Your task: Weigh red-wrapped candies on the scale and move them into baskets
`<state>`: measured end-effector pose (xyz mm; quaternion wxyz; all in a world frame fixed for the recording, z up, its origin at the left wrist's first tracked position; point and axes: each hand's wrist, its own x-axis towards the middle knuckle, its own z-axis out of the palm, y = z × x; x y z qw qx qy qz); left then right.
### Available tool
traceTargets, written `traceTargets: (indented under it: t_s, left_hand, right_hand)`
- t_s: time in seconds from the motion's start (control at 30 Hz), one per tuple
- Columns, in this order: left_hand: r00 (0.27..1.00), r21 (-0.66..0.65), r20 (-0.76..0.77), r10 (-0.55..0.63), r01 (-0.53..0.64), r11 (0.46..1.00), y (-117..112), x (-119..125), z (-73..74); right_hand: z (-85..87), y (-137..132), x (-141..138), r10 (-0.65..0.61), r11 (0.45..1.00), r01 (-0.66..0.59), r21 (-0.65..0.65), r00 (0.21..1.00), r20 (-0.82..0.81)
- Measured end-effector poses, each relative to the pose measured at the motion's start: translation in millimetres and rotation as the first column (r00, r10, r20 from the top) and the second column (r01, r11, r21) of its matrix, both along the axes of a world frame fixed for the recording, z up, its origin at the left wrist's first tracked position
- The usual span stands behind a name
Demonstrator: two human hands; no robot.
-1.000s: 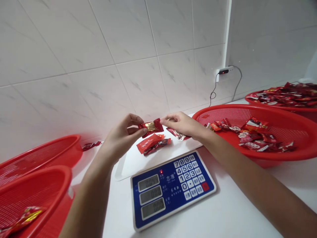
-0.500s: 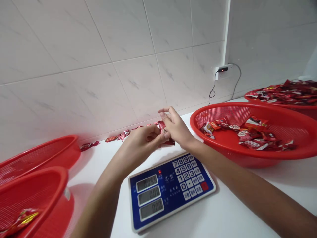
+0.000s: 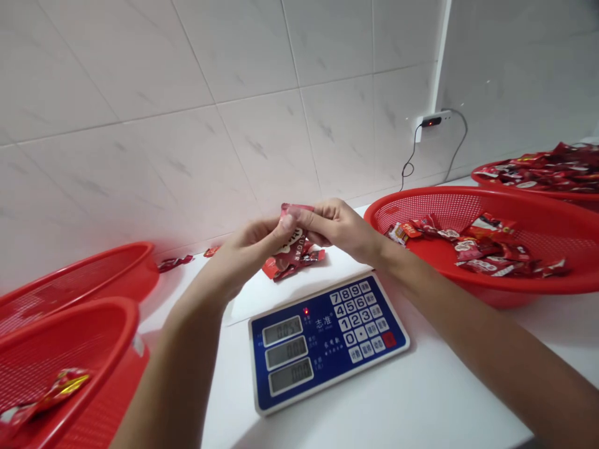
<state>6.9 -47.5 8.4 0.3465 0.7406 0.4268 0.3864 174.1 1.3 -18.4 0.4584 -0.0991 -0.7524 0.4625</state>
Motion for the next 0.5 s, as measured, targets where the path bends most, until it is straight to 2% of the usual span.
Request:
traceTargets:
  t_s: [0.1,0.2,0.33,0.43,0.5]
  left_hand:
    - [0.994,0.023,0.104,0.035,-0.038,0.999,-0.5,3.5,-2.2]
    - [0.992,0.05,0.1,0.08,-0.086,0.995,-2.4,3.2,-0.7]
    - [0.993,0.051,0.039,0.109,-0.111,0.993,-7.1,3.9,4.1]
    - [0.995,0.062,-0.067,0.072,-0.068,0.996,-10.5,6.0,6.3]
    - [0.976,0.086,-0.194,0.094,-0.079,0.993,-12.8,7.5,6.5]
  right_hand:
    - [-0.7,-2.1,-4.3,0.009,0.999,-0.01,-0.031,1.0,-0.023]
    - [-1.7,-5.5,-5.4,0.01,0.999,-0.01,-0.05,1.0,-0.001]
    - [-2.8,-9.9,-5.2,0.08,0.991,-0.072,-0.114,0.994,0.069]
    - [-2.8,-8.0,-4.2,0.025,0.991,-0.019,-0.136,0.999,0.038]
    - [-2.2,-4.5,-3.0,0.009,0.99,-0.004,-0.14,0.999,0.035]
